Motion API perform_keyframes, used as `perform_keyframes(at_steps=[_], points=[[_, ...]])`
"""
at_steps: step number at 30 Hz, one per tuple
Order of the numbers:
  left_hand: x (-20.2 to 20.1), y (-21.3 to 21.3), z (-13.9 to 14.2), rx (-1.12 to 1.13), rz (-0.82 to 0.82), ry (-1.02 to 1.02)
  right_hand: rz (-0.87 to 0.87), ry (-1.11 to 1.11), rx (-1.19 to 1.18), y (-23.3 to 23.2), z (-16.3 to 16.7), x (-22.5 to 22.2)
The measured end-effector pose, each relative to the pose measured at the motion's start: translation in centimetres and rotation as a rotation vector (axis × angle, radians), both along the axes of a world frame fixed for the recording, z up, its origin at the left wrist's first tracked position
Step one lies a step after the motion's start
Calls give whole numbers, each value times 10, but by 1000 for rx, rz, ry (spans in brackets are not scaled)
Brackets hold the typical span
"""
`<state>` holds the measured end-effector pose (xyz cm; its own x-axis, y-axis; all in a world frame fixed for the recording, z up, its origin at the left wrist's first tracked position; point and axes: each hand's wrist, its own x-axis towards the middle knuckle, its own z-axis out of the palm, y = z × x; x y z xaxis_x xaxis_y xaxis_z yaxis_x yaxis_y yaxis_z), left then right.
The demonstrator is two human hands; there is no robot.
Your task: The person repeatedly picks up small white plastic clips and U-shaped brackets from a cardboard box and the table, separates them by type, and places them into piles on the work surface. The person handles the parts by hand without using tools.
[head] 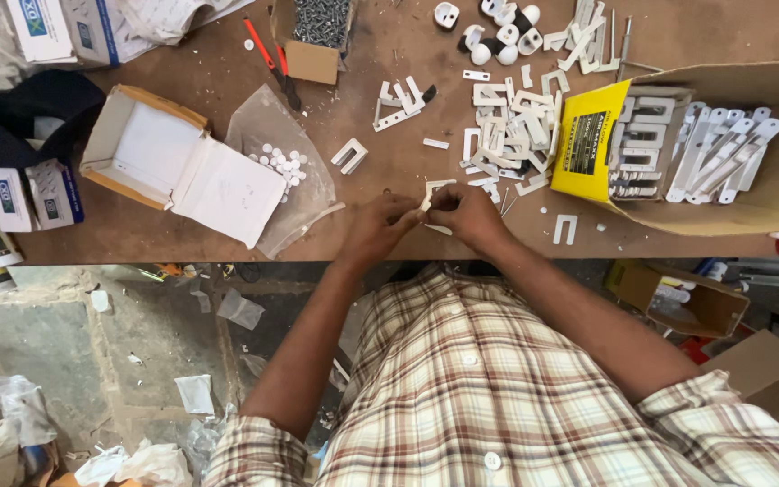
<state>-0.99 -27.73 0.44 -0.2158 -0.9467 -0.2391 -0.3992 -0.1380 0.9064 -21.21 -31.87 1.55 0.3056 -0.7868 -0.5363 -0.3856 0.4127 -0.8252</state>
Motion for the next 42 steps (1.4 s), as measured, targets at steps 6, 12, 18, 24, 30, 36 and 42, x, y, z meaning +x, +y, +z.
perform_keyframes(at_steps=[6, 12, 18, 24, 30, 36, 42], points=[[3, 4, 12, 159, 76, 112, -51, -282, 95, 5, -10, 0], [-3, 6, 25, 70, 145, -88, -107, -509, 128, 4, -9, -5], [-13, 1, 27, -89, 256, 188, -185, -533, 61, -2, 0, -5], [-20, -7, 45, -89, 264, 169, -183, -529, -1, -1, 17, -8], [-12, -12, 76, -395, 49, -26, -333, -792, 361, 1, 40, -16], [-5, -11, 96, -649, -219, -128, -158, -846, 759, 1, 43, -38], [-5, -11, 101, -528, -346, -161, -100, -878, 824, 10, 33, -41]])
